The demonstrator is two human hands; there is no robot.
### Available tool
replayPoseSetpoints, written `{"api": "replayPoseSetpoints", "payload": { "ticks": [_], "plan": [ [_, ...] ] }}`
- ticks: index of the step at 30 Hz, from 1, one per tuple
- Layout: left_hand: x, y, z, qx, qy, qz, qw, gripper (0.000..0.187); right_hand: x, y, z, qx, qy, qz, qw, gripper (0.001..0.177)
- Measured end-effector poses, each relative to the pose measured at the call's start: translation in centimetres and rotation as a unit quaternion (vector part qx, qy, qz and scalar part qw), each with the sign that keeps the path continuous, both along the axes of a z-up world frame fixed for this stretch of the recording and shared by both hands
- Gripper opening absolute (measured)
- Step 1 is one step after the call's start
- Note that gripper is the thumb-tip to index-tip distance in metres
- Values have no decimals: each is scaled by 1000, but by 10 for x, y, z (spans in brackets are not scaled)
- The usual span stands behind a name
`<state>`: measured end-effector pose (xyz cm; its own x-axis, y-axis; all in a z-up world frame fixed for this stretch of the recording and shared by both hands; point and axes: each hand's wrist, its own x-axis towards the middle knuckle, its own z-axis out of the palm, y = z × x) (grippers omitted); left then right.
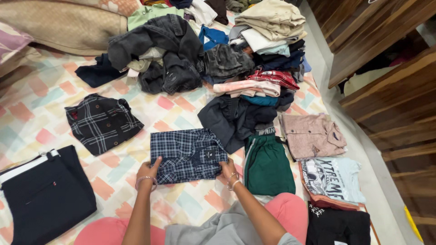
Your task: The person folds several items of clothing by hand, including a pink shirt and a pair of plaid pants, placing them into neat piles on the bed.
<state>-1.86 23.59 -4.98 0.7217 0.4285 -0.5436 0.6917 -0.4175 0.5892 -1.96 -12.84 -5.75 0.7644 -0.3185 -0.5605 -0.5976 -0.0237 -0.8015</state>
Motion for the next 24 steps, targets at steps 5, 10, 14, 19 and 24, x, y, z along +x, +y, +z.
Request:
{"api": "replayPoseSetpoints", "payload": {
  "ticks": [5,10,14,19,24],
  "plan": [
    [20,-9,33,-332,-3,85,939,57,-9,21,-2,-102,42,1,994,70],
    [24,-34,93,-477,-14,132,869,37,-42,35,23,164,62,-110,978,100],
    [17,-107,142,-525,-139,130,829,37,-103,80,92,688,116,-69,713,134],
    [7,-196,216,-522,-224,10,823,44,-62,43,161,322,-281,-85,900,100],
    [46,-296,260,-487,-292,-139,812,59,21,-150,198,507,-225,-255,792,36]
  ]
}}
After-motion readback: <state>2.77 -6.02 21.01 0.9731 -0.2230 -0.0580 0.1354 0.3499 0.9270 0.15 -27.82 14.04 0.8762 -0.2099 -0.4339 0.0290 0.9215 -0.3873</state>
